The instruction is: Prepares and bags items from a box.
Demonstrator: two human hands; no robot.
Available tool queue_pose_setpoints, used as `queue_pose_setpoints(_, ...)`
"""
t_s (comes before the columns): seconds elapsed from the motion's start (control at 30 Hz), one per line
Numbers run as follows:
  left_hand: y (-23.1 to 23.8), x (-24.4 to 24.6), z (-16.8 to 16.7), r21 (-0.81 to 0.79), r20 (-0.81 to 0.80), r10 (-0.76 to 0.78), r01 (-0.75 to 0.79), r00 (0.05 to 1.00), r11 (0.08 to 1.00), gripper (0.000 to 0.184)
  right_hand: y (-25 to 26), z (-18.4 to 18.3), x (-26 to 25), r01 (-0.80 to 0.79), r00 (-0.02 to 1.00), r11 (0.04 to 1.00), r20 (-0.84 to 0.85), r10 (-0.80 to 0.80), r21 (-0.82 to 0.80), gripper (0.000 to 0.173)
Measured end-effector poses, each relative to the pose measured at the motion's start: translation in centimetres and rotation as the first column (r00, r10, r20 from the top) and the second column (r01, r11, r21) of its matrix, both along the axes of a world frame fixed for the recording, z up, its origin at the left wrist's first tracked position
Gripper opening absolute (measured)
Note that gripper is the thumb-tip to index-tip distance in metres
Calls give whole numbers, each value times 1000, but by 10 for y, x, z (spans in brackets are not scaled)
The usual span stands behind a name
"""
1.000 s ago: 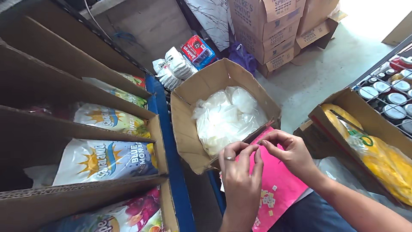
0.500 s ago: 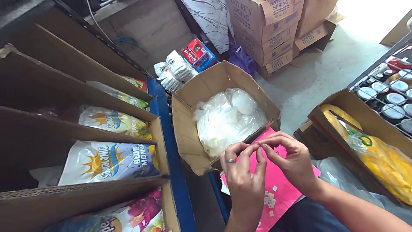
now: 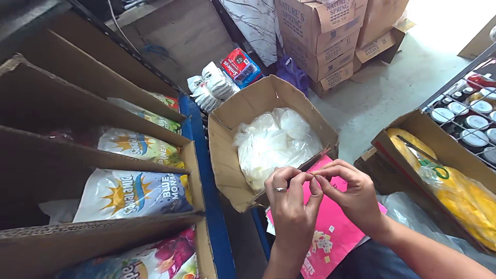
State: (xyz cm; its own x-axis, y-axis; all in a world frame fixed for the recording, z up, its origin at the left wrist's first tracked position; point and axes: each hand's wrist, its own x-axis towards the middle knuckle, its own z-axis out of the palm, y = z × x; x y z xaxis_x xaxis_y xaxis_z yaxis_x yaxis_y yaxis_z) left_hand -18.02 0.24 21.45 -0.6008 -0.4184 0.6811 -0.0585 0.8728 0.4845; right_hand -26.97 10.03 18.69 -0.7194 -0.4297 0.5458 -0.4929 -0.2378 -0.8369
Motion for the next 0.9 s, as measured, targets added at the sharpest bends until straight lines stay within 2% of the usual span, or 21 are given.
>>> queue_pose_setpoints(0.13,-10,-3,-1,-65,1,-49,49,999,997,11,1,3,-5,-25,999,999,-21,26,46,8)
queue_pose_setpoints(0.27,-13,-4,-4,-43,-29,-84,83,996,996,12,1,7,-6,-62,998,997,9,62,42,8)
queue_pose_setpoints(0.4,-16,-2,-9,125,-79,-130,140,988,982,14,-1,6,-5,-97,993,995,62,96,20,7)
queue_pose_setpoints(0.53,-18,2,-11,332,-139,-160,199,977,922,7,-3,5,-7,-105,989,994,108,103,14,8)
queue_pose_setpoints(0.6,-17,3,-12,329,-145,-148,188,978,925,7,-4,5,-6,-104,988,995,117,102,9,9)
queue_pose_setpoints(0.77,-10,4,-12,184,-145,-84,110,986,977,7,-8,6,1,-74,990,997,117,77,-26,7)
queue_pose_setpoints(0.9,-4,2,-10,162,-154,-30,55,988,985,6,-9,7,3,-36,996,998,78,40,-49,7)
